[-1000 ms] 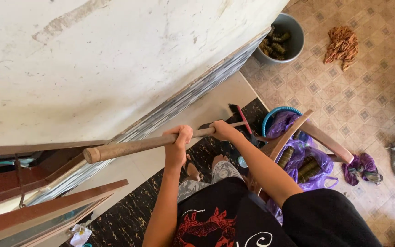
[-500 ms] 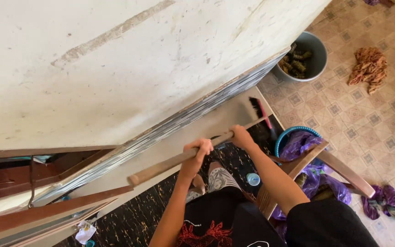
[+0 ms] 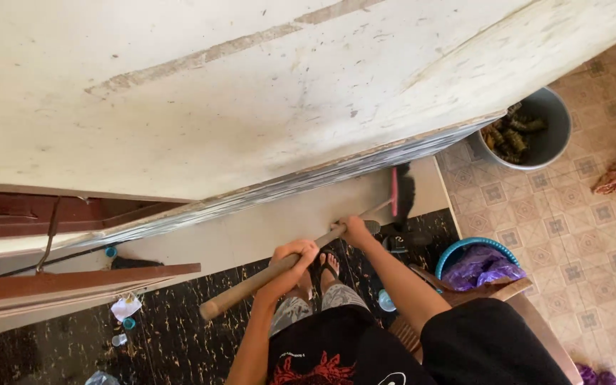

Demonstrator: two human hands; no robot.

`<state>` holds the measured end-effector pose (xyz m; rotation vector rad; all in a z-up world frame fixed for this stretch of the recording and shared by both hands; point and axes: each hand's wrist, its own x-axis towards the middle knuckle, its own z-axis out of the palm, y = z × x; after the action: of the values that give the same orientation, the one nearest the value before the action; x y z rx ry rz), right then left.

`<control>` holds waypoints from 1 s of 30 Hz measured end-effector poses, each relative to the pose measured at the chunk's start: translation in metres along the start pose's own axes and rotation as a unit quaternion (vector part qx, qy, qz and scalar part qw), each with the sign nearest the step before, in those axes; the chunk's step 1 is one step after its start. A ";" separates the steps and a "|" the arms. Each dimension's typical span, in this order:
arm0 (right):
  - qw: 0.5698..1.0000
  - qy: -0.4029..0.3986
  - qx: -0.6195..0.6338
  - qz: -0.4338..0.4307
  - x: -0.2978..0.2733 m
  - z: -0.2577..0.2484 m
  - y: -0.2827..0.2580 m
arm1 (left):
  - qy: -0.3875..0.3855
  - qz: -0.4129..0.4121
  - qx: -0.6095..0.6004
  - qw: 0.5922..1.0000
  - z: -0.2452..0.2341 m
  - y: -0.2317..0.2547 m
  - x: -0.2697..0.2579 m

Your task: Sweeping the tiled floor around a motorcycle and other stored items using a long-handled broom.

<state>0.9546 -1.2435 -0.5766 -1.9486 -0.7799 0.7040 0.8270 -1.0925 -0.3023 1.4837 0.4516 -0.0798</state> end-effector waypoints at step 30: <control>0.998 -0.010 -0.065 0.018 -0.089 0.012 -0.110 | -0.055 0.117 -0.043 0.991 -0.048 0.017 -0.118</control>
<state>0.8618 -1.2600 -0.4701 -2.0792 -0.8223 0.7117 0.7135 -1.0704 -0.2473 1.4292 0.1882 0.0433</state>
